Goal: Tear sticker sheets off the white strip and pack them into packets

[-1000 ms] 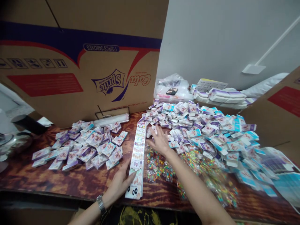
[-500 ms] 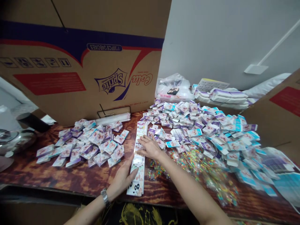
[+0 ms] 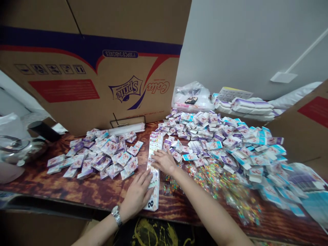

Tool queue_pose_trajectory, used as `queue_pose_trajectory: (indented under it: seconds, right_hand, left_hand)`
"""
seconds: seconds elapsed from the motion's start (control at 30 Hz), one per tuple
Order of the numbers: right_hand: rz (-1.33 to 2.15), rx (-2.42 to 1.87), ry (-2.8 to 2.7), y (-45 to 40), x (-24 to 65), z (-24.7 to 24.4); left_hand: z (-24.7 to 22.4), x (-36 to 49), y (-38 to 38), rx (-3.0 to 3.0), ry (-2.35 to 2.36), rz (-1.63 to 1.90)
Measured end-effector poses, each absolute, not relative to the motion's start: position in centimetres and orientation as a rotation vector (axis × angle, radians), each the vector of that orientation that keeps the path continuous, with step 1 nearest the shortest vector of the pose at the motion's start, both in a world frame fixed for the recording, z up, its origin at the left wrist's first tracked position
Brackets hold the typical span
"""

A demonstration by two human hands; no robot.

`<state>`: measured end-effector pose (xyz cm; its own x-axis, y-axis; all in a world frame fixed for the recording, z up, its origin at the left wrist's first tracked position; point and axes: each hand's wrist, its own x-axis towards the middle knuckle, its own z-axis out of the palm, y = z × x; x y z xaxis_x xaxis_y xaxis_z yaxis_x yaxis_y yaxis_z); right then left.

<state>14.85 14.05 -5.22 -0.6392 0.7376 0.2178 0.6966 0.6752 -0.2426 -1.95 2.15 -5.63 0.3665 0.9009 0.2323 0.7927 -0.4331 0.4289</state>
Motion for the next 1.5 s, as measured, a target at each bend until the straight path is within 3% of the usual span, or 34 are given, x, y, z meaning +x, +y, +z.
queue_pose_trajectory:
  seconds: [0.17, 0.37, 0.47, 0.6, 0.83, 1.03, 1.33, 1.5]
  right_hand:
    - [0.129, -1.131, -2.468, 13.7, 14.8, -4.1]
    - [0.088, -0.806, -2.341, 9.4, 15.2, 1.9]
    - [0.237, -0.547, -2.536, 5.5, 14.9, 4.6]
    - [0.452, -0.566, -2.476, 3.7, 14.7, 5.9]
    - [0.316, -0.980, -2.197, 7.2, 14.4, 4.3]
    - [-0.045, -0.723, -2.335, 5.2, 14.1, 3.5]
    - [-0.201, -0.617, -2.489, 3.8, 14.1, 1.7]
    - [0.299, -0.800, -2.451, 4.3, 14.0, 2.3]
  left_hand:
    - [-3.5, -1.8, 1.9, 2.045, 1.455, 0.869]
    - [0.5, -1.6, 3.4, 0.598, 0.923, 0.876]
    - [1.3, -2.1, 4.8, 0.297, 0.739, 0.896]
    - [1.5, -2.3, 4.9, 0.389, 0.873, 0.967]
    - [1.2, -2.0, 2.5, 0.904, 0.847, 0.900]
    - [0.9, -1.9, 2.8, 0.616, 0.767, 0.930]
    - [1.1, -2.5, 3.1, 0.515, 0.698, 0.923]
    - [1.2, -1.4, 3.0, 0.591, 0.856, 1.042]
